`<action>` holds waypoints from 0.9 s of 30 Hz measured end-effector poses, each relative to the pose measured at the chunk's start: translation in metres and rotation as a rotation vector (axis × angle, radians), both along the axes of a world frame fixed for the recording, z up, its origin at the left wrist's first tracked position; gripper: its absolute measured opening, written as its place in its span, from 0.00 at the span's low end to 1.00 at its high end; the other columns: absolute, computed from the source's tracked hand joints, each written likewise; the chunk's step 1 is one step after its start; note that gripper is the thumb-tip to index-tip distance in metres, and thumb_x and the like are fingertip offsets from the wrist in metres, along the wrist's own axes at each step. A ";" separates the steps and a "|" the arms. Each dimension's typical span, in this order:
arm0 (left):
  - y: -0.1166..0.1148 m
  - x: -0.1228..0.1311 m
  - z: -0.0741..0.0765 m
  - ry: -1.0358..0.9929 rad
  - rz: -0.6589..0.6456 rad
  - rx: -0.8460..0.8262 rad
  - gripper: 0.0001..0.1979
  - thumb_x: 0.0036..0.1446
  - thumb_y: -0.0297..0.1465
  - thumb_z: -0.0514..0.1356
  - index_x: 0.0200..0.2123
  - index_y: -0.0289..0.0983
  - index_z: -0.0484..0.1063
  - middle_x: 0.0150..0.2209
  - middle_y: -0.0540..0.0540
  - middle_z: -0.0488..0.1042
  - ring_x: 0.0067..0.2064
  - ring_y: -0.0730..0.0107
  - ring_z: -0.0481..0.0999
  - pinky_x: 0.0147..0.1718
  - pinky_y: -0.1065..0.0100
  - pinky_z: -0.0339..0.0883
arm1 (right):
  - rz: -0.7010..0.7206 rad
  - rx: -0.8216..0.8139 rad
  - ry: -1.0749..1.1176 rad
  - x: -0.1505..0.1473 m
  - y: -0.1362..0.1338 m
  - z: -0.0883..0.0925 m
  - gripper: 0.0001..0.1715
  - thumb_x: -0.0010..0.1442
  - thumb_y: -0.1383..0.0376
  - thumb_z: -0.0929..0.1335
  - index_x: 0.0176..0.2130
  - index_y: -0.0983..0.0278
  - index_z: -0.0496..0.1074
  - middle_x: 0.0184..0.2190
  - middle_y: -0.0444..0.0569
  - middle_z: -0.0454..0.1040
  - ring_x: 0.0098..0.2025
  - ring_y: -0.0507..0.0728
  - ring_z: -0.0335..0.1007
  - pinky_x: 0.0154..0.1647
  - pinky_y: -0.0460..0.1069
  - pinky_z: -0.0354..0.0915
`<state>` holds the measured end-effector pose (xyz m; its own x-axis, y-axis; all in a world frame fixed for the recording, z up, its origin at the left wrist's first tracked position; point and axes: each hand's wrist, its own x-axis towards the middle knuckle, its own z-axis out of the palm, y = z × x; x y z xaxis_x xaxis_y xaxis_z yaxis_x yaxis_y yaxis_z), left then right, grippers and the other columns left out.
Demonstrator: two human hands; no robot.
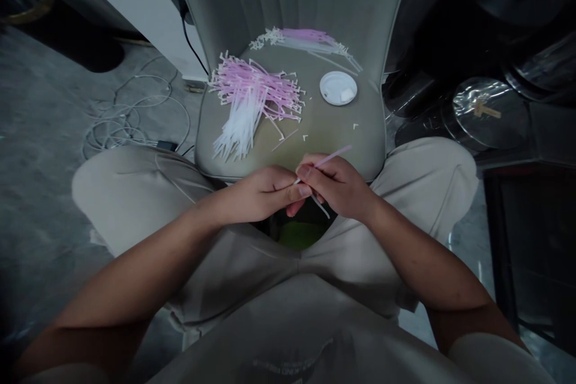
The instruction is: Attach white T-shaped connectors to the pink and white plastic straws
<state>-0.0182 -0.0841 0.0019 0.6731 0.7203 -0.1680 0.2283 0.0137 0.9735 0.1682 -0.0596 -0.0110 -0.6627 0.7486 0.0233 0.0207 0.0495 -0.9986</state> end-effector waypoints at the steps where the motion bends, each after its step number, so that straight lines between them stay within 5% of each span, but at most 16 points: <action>1: 0.000 0.000 0.000 -0.003 0.001 -0.006 0.23 0.66 0.42 0.51 0.24 0.33 0.70 0.22 0.51 0.70 0.25 0.79 0.68 0.28 0.76 0.61 | -0.004 -0.029 0.008 0.000 0.000 0.000 0.20 0.68 0.64 0.63 0.25 0.65 0.69 0.19 0.38 0.63 0.20 0.43 0.59 0.22 0.42 0.56; 9: 0.000 0.000 0.001 -0.018 0.013 0.004 0.24 0.66 0.42 0.51 0.22 0.34 0.69 0.22 0.51 0.71 0.26 0.78 0.69 0.29 0.75 0.62 | -0.056 -0.164 0.027 -0.001 -0.002 -0.002 0.19 0.66 0.58 0.65 0.26 0.64 0.67 0.17 0.38 0.64 0.18 0.45 0.59 0.19 0.42 0.55; 27: 0.004 -0.006 0.004 -0.037 -0.061 -0.125 0.26 0.64 0.47 0.52 0.22 0.34 0.68 0.20 0.52 0.69 0.25 0.78 0.67 0.29 0.74 0.62 | 0.026 0.060 0.015 0.002 0.000 0.000 0.13 0.68 0.63 0.64 0.30 0.63 0.68 0.19 0.38 0.65 0.21 0.46 0.60 0.22 0.42 0.57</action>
<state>-0.0247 -0.0800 0.0057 0.7227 0.6524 -0.2282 0.1965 0.1227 0.9728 0.1697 -0.0594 -0.0111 -0.6811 0.7281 0.0774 0.0041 0.1095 -0.9940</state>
